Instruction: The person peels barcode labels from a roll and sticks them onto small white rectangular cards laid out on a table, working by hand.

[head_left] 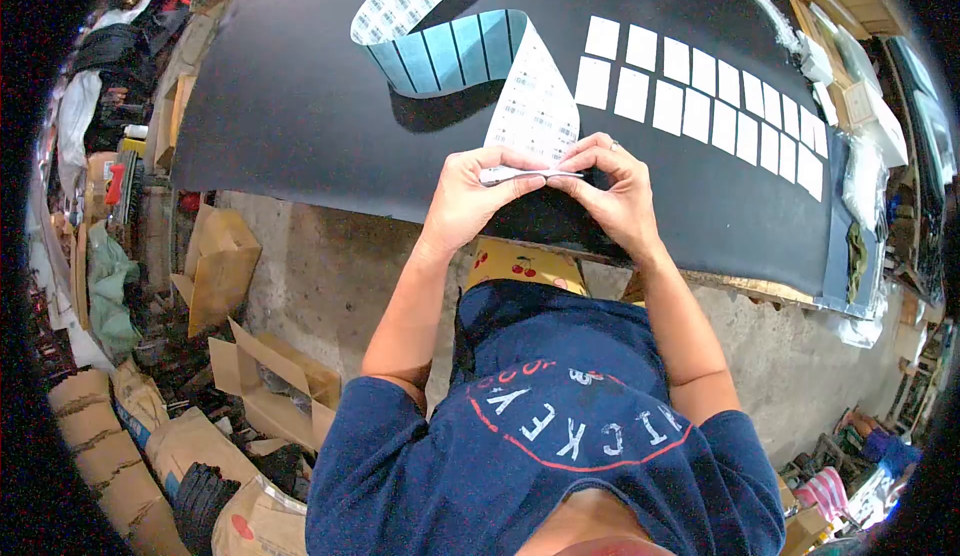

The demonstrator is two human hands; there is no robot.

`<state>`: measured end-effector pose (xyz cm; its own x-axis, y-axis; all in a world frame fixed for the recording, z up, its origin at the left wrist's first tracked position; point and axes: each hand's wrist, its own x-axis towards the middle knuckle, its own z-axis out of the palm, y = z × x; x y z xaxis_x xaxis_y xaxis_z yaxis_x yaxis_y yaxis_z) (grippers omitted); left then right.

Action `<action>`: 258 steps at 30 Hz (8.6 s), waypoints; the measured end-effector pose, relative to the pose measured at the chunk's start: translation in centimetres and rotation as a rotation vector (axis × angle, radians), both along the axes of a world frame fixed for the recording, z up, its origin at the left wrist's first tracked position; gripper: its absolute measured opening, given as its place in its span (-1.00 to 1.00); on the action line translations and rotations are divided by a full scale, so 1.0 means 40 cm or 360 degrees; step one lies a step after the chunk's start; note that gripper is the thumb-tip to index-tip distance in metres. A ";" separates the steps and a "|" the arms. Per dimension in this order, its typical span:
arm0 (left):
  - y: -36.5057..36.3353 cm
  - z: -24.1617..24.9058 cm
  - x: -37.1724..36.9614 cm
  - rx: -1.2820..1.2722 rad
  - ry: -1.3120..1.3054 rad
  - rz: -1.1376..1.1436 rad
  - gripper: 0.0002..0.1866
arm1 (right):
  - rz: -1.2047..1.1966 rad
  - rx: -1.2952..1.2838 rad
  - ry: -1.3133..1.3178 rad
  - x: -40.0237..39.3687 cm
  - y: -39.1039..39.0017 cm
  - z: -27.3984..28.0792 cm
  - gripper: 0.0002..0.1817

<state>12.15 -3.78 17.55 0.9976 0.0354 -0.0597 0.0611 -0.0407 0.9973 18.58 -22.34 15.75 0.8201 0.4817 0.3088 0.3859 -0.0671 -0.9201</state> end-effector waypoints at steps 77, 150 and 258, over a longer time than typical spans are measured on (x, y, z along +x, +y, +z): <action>0.001 -0.076 0.016 -0.0568 0.0170 0.0129 -0.70 | -0.0088 -0.0353 -0.1452 0.003 -0.002 -0.028 -0.65; 0.030 -0.065 0.025 -0.0757 0.0299 -0.0017 -0.47 | 0.0030 -0.0754 -0.0092 0.376 0.008 0.002 -0.85; -0.020 -0.071 -0.002 -0.0137 -0.0033 0.0039 -0.49 | -0.0190 -0.1042 -0.0340 -0.075 -0.311 0.031 -0.46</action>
<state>12.06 -4.58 14.73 0.9975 0.0556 -0.0426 0.0401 0.0465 0.9981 15.56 -34.77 16.99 0.8327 0.5341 0.1461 0.5092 -0.6351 -0.5808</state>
